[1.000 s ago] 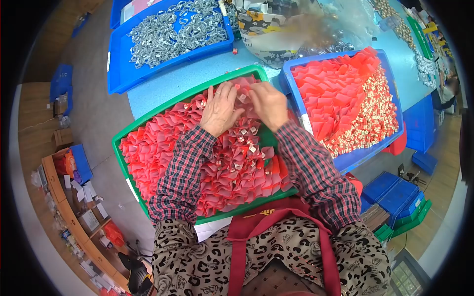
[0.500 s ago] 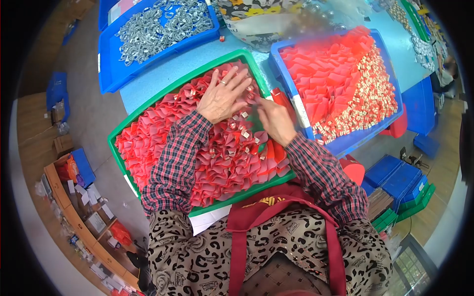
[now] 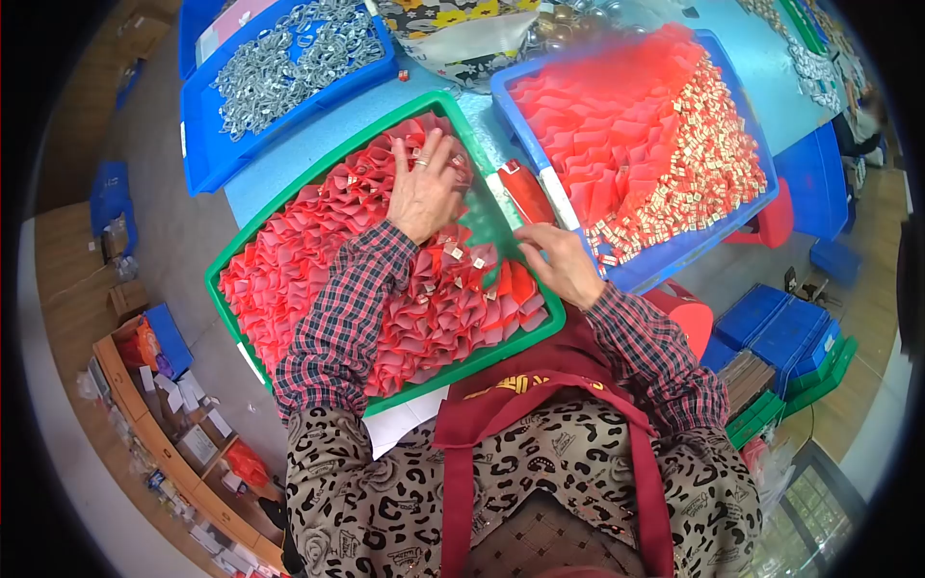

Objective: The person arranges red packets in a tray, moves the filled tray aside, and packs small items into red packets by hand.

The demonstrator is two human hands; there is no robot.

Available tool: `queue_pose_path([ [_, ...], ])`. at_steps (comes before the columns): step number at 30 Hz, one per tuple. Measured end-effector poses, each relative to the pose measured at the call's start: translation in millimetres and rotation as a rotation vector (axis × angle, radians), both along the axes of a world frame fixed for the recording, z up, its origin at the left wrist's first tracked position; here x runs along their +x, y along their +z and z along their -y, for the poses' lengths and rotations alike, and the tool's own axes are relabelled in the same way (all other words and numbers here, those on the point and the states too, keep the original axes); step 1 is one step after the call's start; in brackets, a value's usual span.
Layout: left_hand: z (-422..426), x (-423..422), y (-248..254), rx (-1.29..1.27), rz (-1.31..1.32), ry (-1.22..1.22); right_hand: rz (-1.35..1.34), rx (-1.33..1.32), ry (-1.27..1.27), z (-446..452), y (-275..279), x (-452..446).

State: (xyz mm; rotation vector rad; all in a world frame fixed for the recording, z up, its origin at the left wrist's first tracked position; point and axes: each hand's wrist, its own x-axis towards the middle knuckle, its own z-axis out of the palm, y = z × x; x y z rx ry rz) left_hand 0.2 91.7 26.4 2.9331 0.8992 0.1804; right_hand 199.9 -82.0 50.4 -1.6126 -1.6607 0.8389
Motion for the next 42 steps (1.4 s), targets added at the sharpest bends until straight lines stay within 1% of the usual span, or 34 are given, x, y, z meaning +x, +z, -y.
queue_pose_path([
  [3,-5.9,3.0,-15.3,0.086,0.027,0.092,0.043,0.083,-0.022,26.0,3.0,21.6],
  [6,-4.2,-2.0,3.8,0.077,0.223,0.068,0.055,0.077,-0.056,44.4,4.8,42.9],
  [8,8.5,-2.9,10.8,0.042,0.219,0.101,0.106,0.082,-0.108,58.5,13.0,78.6],
  [10,29.7,-2.7,15.5,-0.046,0.224,0.113,0.176,0.079,-0.155,70.4,21.8,117.6],
  [12,52.9,9.8,29.8,-0.145,0.293,0.082,0.232,0.068,-0.171,74.0,24.9,153.7],
  [13,65.7,19.4,40.6,-0.188,0.319,0.072,0.251,0.064,-0.171,73.7,24.0,170.6],
  [15,90.9,44.6,53.1,-0.319,0.472,0.049,0.299,0.139,-0.215,70.6,14.8,219.7],
  [16,103.3,57.0,53.1,-0.334,0.486,0.029,0.339,0.194,-0.251,65.0,12.7,245.2],
  [18,130.9,87.5,58.9,-0.415,0.523,-0.036,0.393,0.145,-0.326,45.0,10.7,300.2],
  [20,154.9,118.4,62.7,-0.554,0.554,-0.072,0.477,0.235,-0.31,11.3,25.8,344.1],
  [21,164.5,132.6,57.3,-0.599,0.576,-0.09,0.476,0.252,-0.306,-7.8,27.2,364.9],
  [23,182.1,159.1,54.9,-1.055,0.584,0.032,0.595,0.409,-0.248,-47.3,26.5,401.2],
  [25,189.8,193.3,54.9,-1.286,0.59,0.092,0.585,0.444,-0.249,-89.6,22.8,432.5],
  [26,190.3,211.8,55.6,-1.269,0.601,0.102,0.578,0.462,-0.253,-112.3,19.9,445.6],
  [28,185.5,248.4,56.1,-1.654,0.673,0.118,0.563,0.493,-0.265,-147.6,12.8,463.5],
  [29,180.2,265.7,52.7,-1.683,0.685,0.082,0.562,0.503,-0.255,-159.3,7.7,470.8],
  [31,170.6,296.7,39.9,-1.707,0.708,0.05,0.676,0.376,-0.222,-179.6,-2.7,481.0],
  [33,164.3,324.1,26.5,-1.935,0.756,0.154,0.792,0.244,-0.186,-196.6,-11.5,489.6],
  [34,159.6,338.8,27.5,-1.94,0.777,0.136,0.793,0.249,-0.171,-202.3,-9.1,490.7],
  [36,146.6,364.8,30.9,-1.946,0.811,0.133,0.794,0.164,-0.098,-205.1,-2.7,491.7],
  [38,130.7,392.5,35.7,-2.081,0.903,0.248,0.804,0.068,-0.03,-198.8,1.0,493.6],
  [39,123.0,407.6,29.3,-2.09,0.958,0.283,0.81,0.065,-0.017,-196.4,0.3,491.5],
  [41,103.0,436.8,15.0,-2.096,1.03,0.321,0.76,0.207,0.072,-191.9,-1.4,481.0],
  [42,91.7,451.9,11.2,-2.108,1.078,0.415,0.736,0.277,0.114,-188.4,-1.1,477.1],
])
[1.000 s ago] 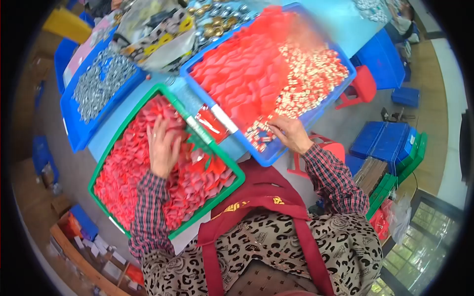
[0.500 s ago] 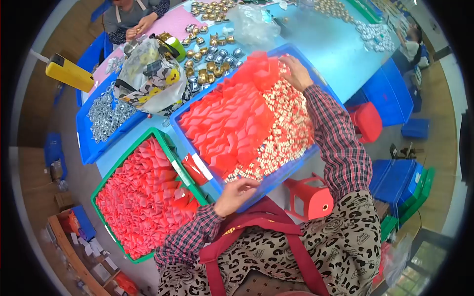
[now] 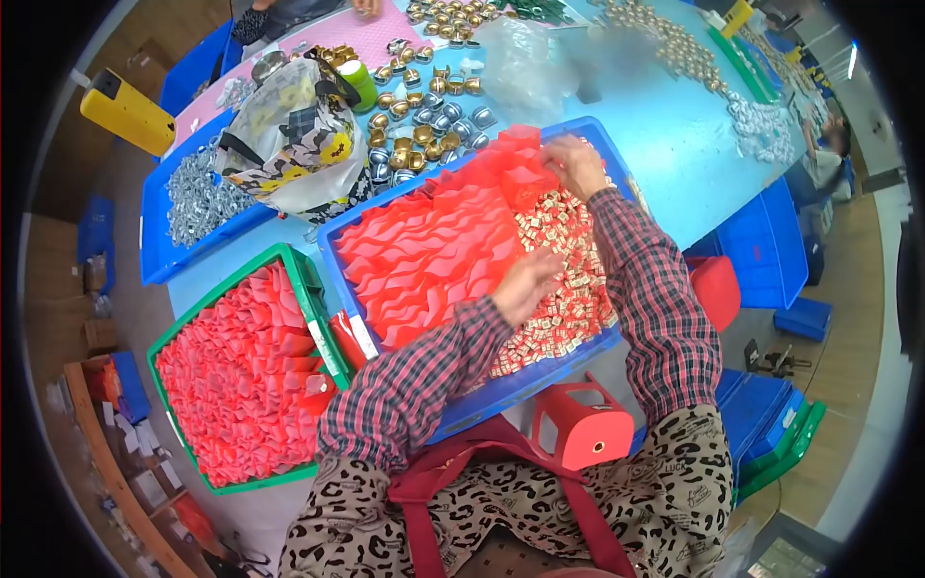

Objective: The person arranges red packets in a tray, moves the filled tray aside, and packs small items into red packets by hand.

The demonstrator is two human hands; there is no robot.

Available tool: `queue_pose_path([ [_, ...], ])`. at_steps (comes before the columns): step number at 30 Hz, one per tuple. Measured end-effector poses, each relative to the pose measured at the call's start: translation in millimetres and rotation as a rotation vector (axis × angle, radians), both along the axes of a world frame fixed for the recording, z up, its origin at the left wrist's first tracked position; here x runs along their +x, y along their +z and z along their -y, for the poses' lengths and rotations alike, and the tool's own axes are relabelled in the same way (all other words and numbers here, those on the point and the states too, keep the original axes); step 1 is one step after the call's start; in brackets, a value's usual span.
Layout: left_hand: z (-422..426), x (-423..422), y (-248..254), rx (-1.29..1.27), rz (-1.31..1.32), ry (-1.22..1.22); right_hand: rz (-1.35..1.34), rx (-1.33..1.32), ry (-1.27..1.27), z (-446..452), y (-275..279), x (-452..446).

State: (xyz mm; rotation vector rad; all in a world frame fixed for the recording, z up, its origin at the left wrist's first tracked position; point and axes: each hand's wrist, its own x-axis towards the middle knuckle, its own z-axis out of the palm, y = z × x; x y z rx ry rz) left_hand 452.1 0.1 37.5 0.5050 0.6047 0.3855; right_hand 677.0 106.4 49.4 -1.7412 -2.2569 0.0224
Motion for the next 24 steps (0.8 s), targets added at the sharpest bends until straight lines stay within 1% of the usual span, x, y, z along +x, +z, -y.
queue_pose_path([
  [1,-11.6,15.4,-5.3,-0.056,-0.028,0.06,-0.019,0.048,0.067,2.5,1.3,-1.7],
  [3,-35.9,44.0,-32.7,-0.135,0.044,0.177,-0.024,0.073,0.115,3.7,4.7,-6.2],
  [6,-66.3,66.4,-61.1,-0.095,0.085,0.231,-0.074,0.158,0.205,-0.2,9.6,-11.4],
  [10,-76.3,73.6,-64.9,-0.147,0.133,0.279,0.017,0.203,0.195,-7.0,34.9,-9.2],
  [12,-74.9,74.8,-66.0,-0.169,0.143,0.29,0.041,0.213,0.186,-10.0,38.0,-10.6],
  [16,-66.3,77.2,-64.0,-0.251,0.137,0.403,0.115,-0.115,0.205,-30.2,33.7,-17.9],
  [22,-68.6,73.7,-71.8,-0.292,0.153,0.44,0.056,-0.151,0.303,-32.7,25.3,-21.0],
  [24,-68.7,70.8,-69.8,-0.294,0.164,0.437,0.201,0.012,0.364,-28.7,27.3,-21.1],
])
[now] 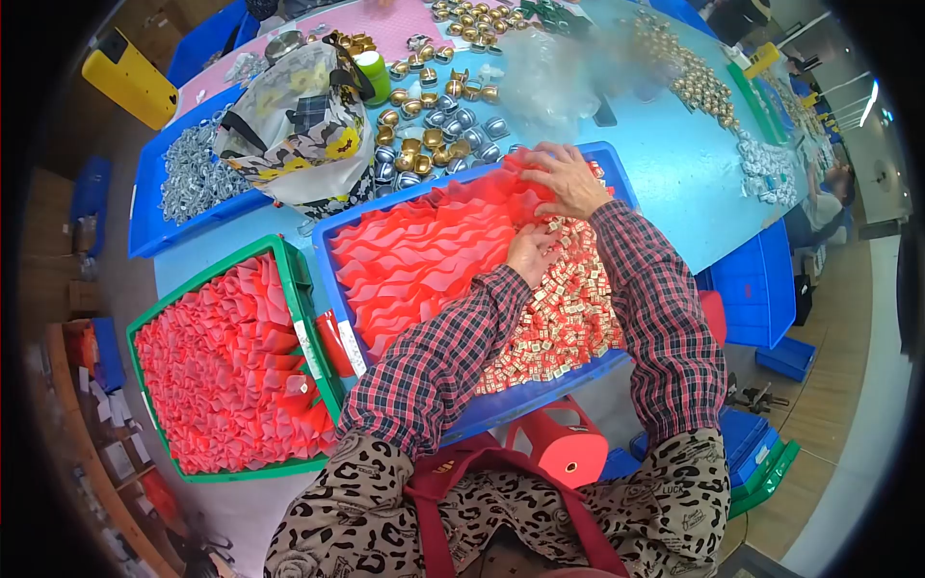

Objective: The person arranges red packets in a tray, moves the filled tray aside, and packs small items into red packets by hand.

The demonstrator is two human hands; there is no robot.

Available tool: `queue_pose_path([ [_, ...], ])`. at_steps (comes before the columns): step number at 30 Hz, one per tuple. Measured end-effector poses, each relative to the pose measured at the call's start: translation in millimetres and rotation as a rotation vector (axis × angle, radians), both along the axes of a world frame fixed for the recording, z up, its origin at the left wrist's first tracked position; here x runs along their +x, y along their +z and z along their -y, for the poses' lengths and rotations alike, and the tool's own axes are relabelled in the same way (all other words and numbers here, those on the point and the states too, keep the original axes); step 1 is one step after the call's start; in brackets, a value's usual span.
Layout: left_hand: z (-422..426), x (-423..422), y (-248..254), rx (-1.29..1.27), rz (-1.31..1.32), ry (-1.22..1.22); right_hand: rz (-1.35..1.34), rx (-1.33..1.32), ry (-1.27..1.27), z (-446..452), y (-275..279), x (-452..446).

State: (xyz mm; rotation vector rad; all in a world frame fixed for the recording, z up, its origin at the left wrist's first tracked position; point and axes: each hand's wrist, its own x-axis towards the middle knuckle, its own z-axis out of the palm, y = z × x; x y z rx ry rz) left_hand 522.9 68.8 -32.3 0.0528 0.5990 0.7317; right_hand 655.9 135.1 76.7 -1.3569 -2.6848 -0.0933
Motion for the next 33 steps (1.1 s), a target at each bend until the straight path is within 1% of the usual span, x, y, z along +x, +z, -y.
queue_pose_path([
  [2,0.1,-3.2,2.3,0.0,0.01,-0.002,0.111,0.179,0.076,2.6,2.2,-0.5],
  [3,0.2,-3.9,0.4,-0.002,0.007,-0.002,0.109,0.177,0.076,2.8,2.5,-1.1],
  [7,-1.9,-4.1,-4.9,0.017,0.033,-0.011,0.099,0.003,0.025,2.9,5.6,-3.7],
  [8,-2.2,-4.2,-4.3,0.017,0.032,-0.013,0.099,0.004,0.024,2.2,5.5,-4.1],
  [12,-2.7,-5.1,-3.4,0.012,0.042,-0.009,0.026,-0.16,-0.013,-2.6,3.5,-7.7],
  [17,-5.9,-7.5,-5.7,-0.02,-0.012,-0.008,0.103,-0.225,-0.026,-12.6,-1.8,-7.1],
  [22,-7.6,-10.4,-5.0,-0.007,-0.021,-0.005,0.215,-0.109,0.009,-13.2,-4.5,-4.0],
  [27,-11.0,-7.2,-16.0,0.011,0.001,-0.02,0.189,-0.174,-0.029,-9.2,-9.3,-5.3],
  [33,-9.9,-10.6,-5.7,0.028,-0.01,-0.025,0.197,-0.169,-0.102,-1.2,-20.4,-5.6],
])
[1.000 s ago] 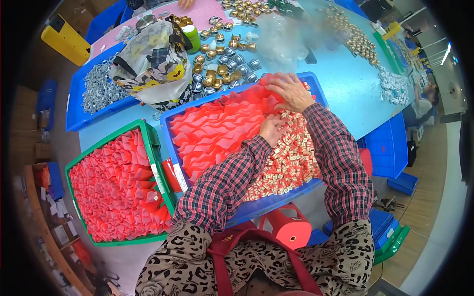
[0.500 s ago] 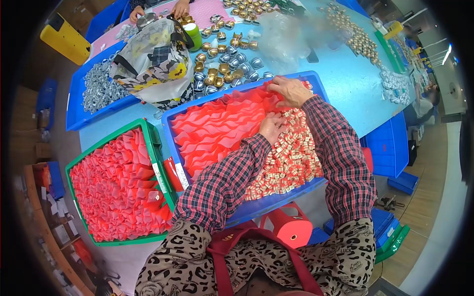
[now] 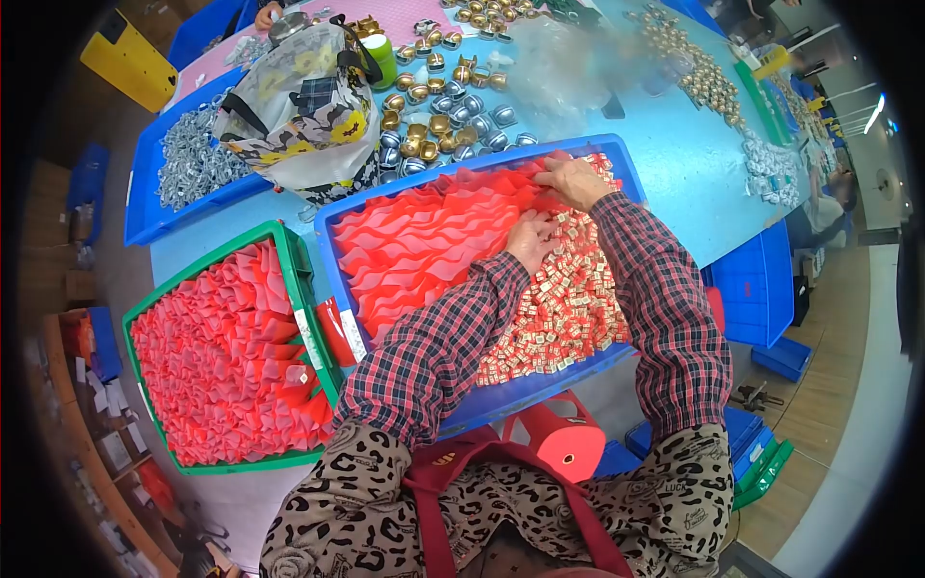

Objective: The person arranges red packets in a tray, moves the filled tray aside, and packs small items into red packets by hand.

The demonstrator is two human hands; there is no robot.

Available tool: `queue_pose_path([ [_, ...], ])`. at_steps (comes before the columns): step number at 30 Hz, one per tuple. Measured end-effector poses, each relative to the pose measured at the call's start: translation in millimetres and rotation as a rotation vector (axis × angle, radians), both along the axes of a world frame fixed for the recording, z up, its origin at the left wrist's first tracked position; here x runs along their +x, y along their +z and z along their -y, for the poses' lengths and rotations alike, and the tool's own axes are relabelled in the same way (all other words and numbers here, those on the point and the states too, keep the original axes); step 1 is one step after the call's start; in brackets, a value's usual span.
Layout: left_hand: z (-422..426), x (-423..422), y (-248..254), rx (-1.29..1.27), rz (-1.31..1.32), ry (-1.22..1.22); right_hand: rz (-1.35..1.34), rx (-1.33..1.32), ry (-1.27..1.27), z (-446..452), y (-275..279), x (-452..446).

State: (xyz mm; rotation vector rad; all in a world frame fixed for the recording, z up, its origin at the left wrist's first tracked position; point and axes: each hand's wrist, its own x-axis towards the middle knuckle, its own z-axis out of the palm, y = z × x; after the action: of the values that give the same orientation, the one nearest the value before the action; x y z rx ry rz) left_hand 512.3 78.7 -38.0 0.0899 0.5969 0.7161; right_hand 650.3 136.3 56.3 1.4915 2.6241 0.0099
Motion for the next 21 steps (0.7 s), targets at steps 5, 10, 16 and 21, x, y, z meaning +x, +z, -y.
queue_pose_path([
  [5,0.0,1.0,-6.4,-0.012,0.003,-0.01,-0.086,-0.028,-0.026,-2.5,-2.4,7.8],
  [10,4.8,-1.9,-2.2,0.019,0.043,-0.089,-0.183,0.038,-0.032,2.7,11.5,17.4],
  [16,13.2,-15.7,21.5,0.063,0.002,-0.209,-0.222,0.072,-0.032,16.5,34.7,29.3],
  [21,34.8,-56.9,88.3,0.246,-0.015,-0.438,-0.297,0.223,-0.005,35.7,36.8,49.1],
])
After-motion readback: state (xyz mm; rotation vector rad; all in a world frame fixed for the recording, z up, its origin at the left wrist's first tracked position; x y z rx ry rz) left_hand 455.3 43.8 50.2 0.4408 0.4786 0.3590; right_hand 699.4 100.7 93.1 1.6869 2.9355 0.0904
